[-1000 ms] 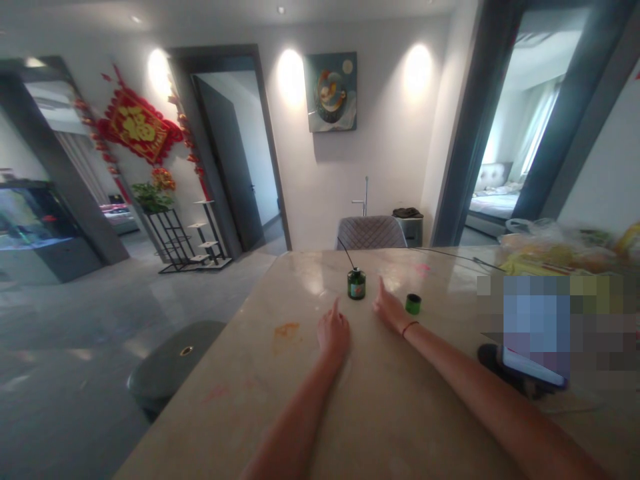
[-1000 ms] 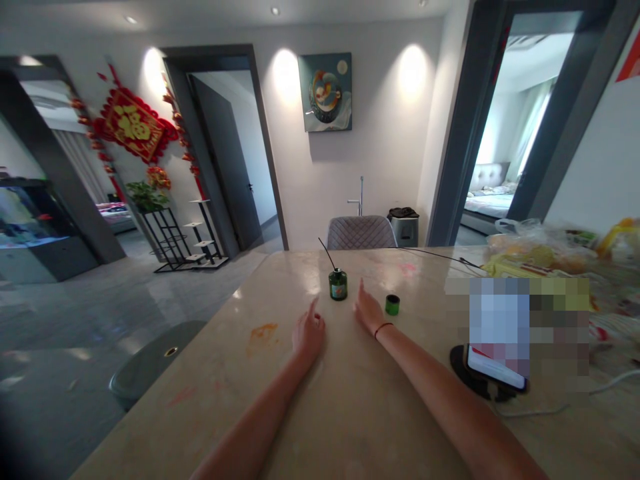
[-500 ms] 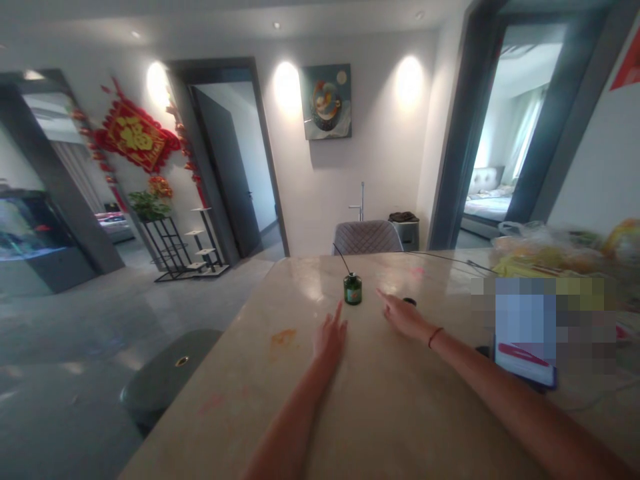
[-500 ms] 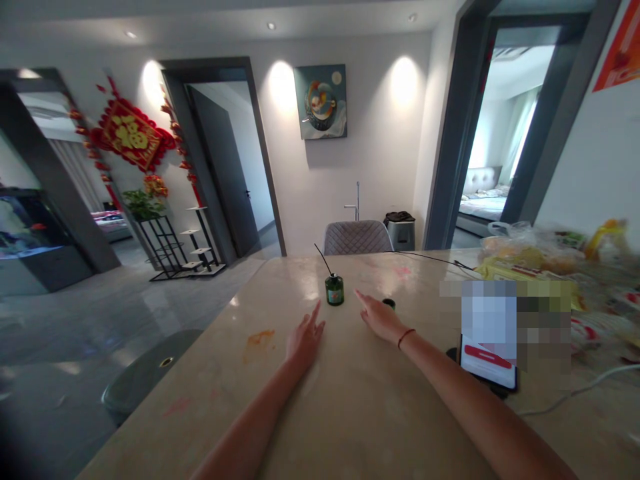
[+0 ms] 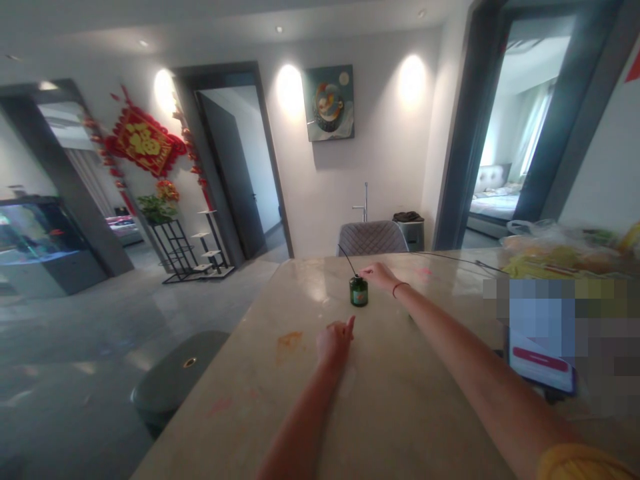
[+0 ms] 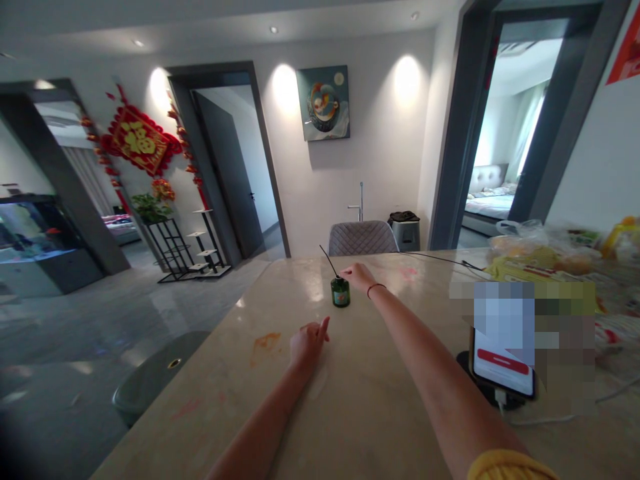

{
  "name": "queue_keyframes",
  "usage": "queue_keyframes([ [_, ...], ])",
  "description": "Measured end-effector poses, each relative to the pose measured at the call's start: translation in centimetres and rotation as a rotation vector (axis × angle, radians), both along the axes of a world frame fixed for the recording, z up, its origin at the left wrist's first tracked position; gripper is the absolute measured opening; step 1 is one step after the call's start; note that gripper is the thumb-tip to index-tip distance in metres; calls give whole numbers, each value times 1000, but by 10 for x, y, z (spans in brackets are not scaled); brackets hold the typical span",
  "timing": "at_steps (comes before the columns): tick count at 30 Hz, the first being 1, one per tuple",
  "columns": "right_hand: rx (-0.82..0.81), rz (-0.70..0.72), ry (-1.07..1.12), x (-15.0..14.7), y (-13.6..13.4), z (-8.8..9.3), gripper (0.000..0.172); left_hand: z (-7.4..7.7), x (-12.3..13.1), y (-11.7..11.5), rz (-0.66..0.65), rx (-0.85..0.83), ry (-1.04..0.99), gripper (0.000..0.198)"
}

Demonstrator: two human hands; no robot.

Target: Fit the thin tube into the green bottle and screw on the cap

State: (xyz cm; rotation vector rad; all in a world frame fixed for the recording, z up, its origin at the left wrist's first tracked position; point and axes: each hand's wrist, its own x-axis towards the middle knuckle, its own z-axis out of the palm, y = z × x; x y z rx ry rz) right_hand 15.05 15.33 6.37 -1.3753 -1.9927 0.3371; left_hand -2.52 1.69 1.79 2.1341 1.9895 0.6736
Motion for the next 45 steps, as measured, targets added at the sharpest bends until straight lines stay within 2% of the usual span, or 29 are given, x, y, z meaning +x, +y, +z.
queue_keyframes([
  [3, 58, 13, -32, -5, 1, 3, 23, 0, 0, 0, -11, 12, 6, 60],
  [9, 147, -68, -33, -23, 5, 9, 20, -1, 0, 0, -39, 17, 28, 59],
  [13, 150, -128, 36, -32, 10, 5, 9, -2, 1, 1, -17, 22, 55, 60],
  [16, 159, -126, 129, -32, 11, 8, 12, -2, 1, 1, -14, 26, 54, 59],
  [18, 212, -139, 212, -27, 9, 18, 15, -2, 2, 1, -16, 25, 55, 57],
  [23, 473, -245, 449, 2, -7, 63, 21, 0, 3, 1, -11, 18, 72, 53],
  [25, 559, -299, 452, 16, -18, 70, 21, 0, 3, 2, -8, 15, 76, 53],
  [28, 589, -284, 346, 32, -37, 55, 20, -1, 3, 2, -6, 18, 74, 52],
  [31, 509, -204, 152, 41, -54, 20, 17, -1, 3, 2, 5, 27, 77, 52],
  [35, 340, -9, -196, 46, -73, -25, 9, 0, 4, 2, 7, 21, 83, 51],
  [38, 222, 131, -467, 47, -84, -48, 14, 1, 4, 2, 12, 4, 80, 50],
  [41, 107, 224, -616, 48, -89, -58, 17, 1, 4, 2, 18, 1, 77, 51],
  [43, 66, 262, -638, 49, -91, -55, 24, 1, 4, 2, 16, 7, 76, 52],
  [45, 75, 222, -653, 51, -92, -44, 28, 1, 4, 1, 17, 13, 77, 53],
])
